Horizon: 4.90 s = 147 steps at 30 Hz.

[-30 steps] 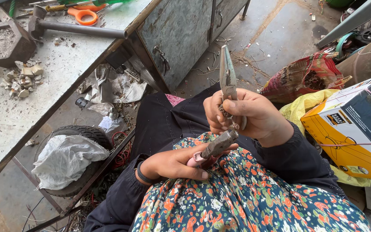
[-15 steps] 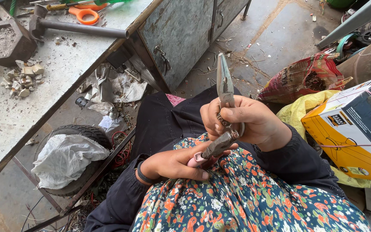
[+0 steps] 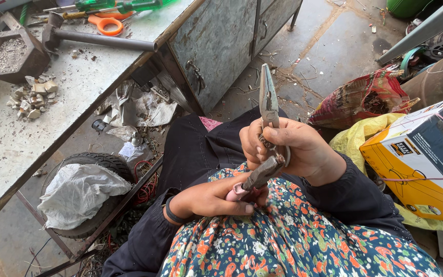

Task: The person sits on the floor and uses two pairs of pliers to manipulate a small electrical component, repeatedly gripping, twisting, and adjusting it. The person occasionally reaches for additional components on a nearby workbench.

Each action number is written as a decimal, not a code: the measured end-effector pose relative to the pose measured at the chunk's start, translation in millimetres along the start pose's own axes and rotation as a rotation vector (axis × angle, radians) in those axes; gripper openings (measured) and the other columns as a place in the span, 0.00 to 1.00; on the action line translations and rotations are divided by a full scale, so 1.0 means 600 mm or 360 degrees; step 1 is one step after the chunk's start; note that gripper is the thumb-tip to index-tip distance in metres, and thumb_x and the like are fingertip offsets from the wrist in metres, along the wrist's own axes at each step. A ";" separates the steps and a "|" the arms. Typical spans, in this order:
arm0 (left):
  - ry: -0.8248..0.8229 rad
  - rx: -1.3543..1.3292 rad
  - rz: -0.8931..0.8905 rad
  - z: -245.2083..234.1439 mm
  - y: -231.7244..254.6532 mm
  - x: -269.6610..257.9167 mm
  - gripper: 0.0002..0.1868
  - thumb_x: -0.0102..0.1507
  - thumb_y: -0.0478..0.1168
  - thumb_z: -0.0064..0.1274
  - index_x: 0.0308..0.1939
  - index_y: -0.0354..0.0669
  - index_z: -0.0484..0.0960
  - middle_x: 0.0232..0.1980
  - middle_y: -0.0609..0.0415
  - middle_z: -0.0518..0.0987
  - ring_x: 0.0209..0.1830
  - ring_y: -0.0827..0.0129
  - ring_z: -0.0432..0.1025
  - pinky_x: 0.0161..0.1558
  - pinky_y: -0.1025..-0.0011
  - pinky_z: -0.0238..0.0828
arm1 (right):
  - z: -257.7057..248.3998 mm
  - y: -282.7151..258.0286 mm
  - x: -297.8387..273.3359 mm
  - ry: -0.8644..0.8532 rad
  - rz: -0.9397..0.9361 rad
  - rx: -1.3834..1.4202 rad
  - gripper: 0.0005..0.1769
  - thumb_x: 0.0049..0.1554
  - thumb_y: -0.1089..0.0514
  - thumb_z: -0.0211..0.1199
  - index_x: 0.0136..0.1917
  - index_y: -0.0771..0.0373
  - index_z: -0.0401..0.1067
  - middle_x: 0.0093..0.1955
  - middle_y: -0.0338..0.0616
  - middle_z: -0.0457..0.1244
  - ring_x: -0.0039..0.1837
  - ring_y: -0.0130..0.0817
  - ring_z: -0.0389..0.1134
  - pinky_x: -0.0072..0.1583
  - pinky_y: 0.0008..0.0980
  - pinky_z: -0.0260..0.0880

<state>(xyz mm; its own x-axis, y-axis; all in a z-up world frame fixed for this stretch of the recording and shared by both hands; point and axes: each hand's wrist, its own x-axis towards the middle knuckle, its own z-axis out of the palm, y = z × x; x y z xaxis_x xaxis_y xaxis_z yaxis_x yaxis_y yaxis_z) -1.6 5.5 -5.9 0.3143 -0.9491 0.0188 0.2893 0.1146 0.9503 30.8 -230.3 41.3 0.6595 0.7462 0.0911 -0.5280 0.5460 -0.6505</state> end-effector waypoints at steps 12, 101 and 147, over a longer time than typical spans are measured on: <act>0.0401 0.0127 0.0197 0.004 -0.017 0.014 0.12 0.68 0.35 0.52 0.55 0.38 0.71 0.49 0.59 0.72 0.50 0.76 0.65 0.56 0.72 0.66 | -0.008 0.003 0.008 0.0539 -0.0443 -0.0196 0.23 0.60 0.48 0.64 0.60 0.68 0.68 0.52 0.45 0.62 0.47 0.29 0.61 0.53 0.36 0.66; 0.1658 0.1937 0.0359 -0.033 0.089 -0.051 0.23 0.51 0.28 0.54 0.51 0.40 0.78 0.41 0.50 0.77 0.42 0.57 0.74 0.47 0.62 0.72 | 0.050 -0.001 -0.010 0.0657 -0.0413 -0.2587 0.12 0.49 0.64 0.64 0.47 0.66 0.69 0.28 0.44 0.58 0.25 0.32 0.60 0.32 0.32 0.61; 0.1461 0.1220 0.0064 -0.020 0.047 -0.010 0.21 0.56 0.36 0.57 0.53 0.41 0.79 0.38 0.51 0.80 0.38 0.65 0.77 0.45 0.68 0.73 | -0.032 -0.006 -0.038 0.0365 -0.0335 -0.0811 0.29 0.64 0.59 0.64 0.74 0.67 0.60 0.54 0.40 0.55 0.50 0.22 0.57 0.53 0.22 0.60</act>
<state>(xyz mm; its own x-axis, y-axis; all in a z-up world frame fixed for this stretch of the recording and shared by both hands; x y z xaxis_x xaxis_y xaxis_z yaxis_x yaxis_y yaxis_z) 15.7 18.0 17.2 0.9293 -0.3492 0.1200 -0.2517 -0.3613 0.8979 28.1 -256.6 27.3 0.8509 0.5094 0.1286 -0.0878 0.3792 -0.9211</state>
